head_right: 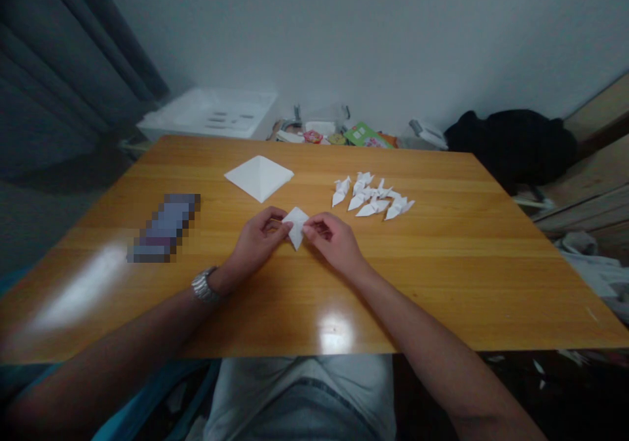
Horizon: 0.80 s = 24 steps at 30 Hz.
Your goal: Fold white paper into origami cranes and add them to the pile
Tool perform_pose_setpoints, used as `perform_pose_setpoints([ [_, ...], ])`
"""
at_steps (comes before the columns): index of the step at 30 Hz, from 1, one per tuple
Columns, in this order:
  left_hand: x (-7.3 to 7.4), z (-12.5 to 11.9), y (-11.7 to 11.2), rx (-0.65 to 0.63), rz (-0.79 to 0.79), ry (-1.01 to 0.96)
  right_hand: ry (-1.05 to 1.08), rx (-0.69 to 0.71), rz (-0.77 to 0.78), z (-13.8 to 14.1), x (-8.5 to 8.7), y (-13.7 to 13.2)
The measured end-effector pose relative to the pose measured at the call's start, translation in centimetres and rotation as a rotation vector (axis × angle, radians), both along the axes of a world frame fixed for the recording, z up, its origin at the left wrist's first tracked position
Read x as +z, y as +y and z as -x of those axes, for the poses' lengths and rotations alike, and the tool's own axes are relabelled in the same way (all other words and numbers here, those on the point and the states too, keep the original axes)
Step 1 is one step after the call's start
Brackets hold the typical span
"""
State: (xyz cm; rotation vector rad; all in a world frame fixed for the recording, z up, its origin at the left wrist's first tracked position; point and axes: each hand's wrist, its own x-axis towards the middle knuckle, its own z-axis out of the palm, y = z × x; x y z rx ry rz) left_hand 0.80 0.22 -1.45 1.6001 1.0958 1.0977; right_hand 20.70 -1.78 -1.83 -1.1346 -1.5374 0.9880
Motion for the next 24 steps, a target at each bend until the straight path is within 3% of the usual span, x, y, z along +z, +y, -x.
perform_pose_setpoints([
  [8,-0.6,0.0,-0.1,-0.090,-0.044,-0.004,0.064,0.067,0.048,0.1,-0.1,0.0],
  [16,-0.1,0.1,-0.4,-0.128,-0.250,0.173,0.049,0.008,0.062,-0.1,-0.4,0.2],
  [24,0.5,0.1,-0.5,-0.151,-0.218,0.182,-0.040,-0.010,0.021,-0.6,-0.5,0.5],
])
